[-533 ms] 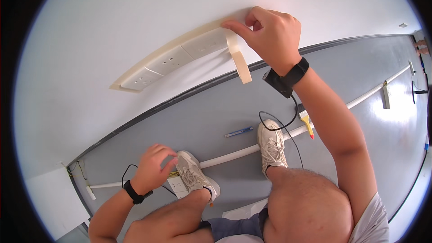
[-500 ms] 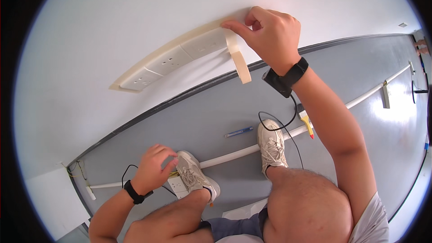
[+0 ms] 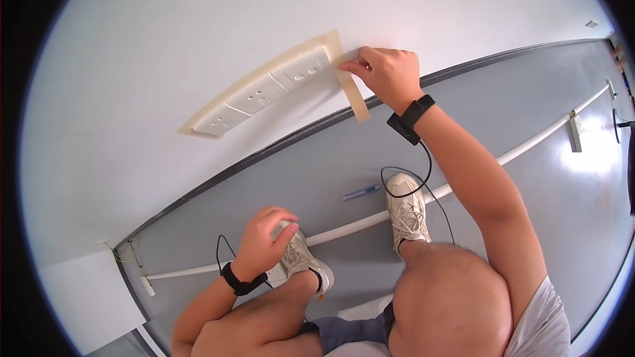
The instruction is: Apply masking tape around an electrical outlet in preparation for painting.
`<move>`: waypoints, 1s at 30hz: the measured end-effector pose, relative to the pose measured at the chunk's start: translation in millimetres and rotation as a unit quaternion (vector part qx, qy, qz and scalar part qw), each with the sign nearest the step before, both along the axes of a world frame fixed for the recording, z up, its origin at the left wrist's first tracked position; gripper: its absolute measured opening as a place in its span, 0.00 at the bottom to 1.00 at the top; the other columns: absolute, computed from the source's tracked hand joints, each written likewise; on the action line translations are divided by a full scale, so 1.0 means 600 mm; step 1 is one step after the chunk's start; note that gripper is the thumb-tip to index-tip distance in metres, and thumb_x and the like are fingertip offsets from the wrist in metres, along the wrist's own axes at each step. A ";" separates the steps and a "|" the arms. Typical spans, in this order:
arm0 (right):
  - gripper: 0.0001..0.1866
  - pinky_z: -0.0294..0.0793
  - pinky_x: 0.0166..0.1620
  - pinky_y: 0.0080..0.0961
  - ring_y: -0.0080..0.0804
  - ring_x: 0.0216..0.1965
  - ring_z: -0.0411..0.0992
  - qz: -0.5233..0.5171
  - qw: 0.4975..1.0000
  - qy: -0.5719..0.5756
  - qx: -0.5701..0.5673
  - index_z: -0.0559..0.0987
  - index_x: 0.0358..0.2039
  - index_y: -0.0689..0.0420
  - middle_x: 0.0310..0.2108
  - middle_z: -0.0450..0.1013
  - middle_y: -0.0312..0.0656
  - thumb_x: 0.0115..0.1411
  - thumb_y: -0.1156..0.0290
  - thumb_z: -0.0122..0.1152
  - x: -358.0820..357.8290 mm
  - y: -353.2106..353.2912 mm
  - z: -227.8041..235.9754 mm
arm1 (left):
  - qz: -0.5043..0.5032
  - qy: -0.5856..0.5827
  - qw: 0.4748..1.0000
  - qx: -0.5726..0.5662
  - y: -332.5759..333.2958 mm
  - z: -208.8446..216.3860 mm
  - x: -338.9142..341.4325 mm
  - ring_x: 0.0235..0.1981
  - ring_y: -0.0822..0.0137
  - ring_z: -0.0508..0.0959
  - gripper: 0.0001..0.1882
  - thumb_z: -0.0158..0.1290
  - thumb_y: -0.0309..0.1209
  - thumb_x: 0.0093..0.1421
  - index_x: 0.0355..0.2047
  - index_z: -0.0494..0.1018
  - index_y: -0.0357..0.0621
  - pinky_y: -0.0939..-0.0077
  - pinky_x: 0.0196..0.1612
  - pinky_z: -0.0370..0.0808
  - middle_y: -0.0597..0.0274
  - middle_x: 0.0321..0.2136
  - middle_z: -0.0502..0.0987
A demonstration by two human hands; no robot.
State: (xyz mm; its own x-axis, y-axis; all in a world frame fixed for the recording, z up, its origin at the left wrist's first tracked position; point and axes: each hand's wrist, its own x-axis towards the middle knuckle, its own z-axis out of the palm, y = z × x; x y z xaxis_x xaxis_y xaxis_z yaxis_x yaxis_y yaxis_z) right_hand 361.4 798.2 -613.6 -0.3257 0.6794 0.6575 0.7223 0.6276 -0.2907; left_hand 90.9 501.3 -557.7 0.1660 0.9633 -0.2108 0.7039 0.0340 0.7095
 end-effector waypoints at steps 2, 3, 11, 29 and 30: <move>0.24 0.68 0.22 0.28 0.30 0.17 0.73 0.000 1.000 -0.001 -0.014 0.77 0.19 0.50 0.15 0.74 0.29 0.60 0.47 0.76 0.003 0.000 0.000 | 0.020 -0.019 1.000 0.001 -0.007 -0.001 -0.001 0.46 0.48 0.81 0.09 0.61 0.30 0.68 0.44 0.81 0.37 0.60 0.52 0.77 0.50 0.43 0.83; 0.24 0.69 0.23 0.28 0.30 0.18 0.74 0.001 1.000 -0.002 -0.030 0.78 0.20 0.50 0.16 0.75 0.29 0.60 0.47 0.76 0.003 0.000 0.001 | 0.020 -0.016 1.000 0.001 -0.012 0.002 -0.003 0.46 0.48 0.81 0.09 0.61 0.30 0.68 0.44 0.81 0.37 0.60 0.52 0.77 0.50 0.43 0.83; 0.19 0.76 0.29 0.32 0.36 0.23 0.78 0.030 0.990 0.010 -0.136 0.82 0.26 0.53 0.20 0.79 0.34 0.64 0.52 0.74 0.014 -0.013 0.019 | 0.057 -0.001 0.998 0.011 -0.033 0.023 0.010 0.45 0.48 0.81 0.09 0.59 0.31 0.69 0.43 0.81 0.38 0.60 0.50 0.77 0.50 0.41 0.84; 0.13 0.80 0.45 0.45 0.51 0.40 0.82 0.179 0.816 -0.499 -0.228 0.85 0.34 0.56 0.34 0.83 0.50 0.66 0.58 0.69 0.093 -0.053 0.215 | -0.192 0.213 0.921 0.265 -0.009 0.092 -0.088 0.44 0.56 0.78 0.05 0.61 0.31 0.65 0.34 0.78 0.44 0.61 0.48 0.74 0.60 0.35 0.79; 0.13 0.81 0.46 0.45 0.51 0.40 0.82 0.173 0.805 -0.528 -0.208 0.86 0.36 0.57 0.35 0.84 0.50 0.66 0.58 0.69 0.095 -0.052 0.222 | -0.191 0.214 0.920 0.269 -0.010 0.098 -0.097 0.44 0.56 0.78 0.05 0.61 0.31 0.65 0.34 0.78 0.44 0.61 0.48 0.74 0.60 0.35 0.79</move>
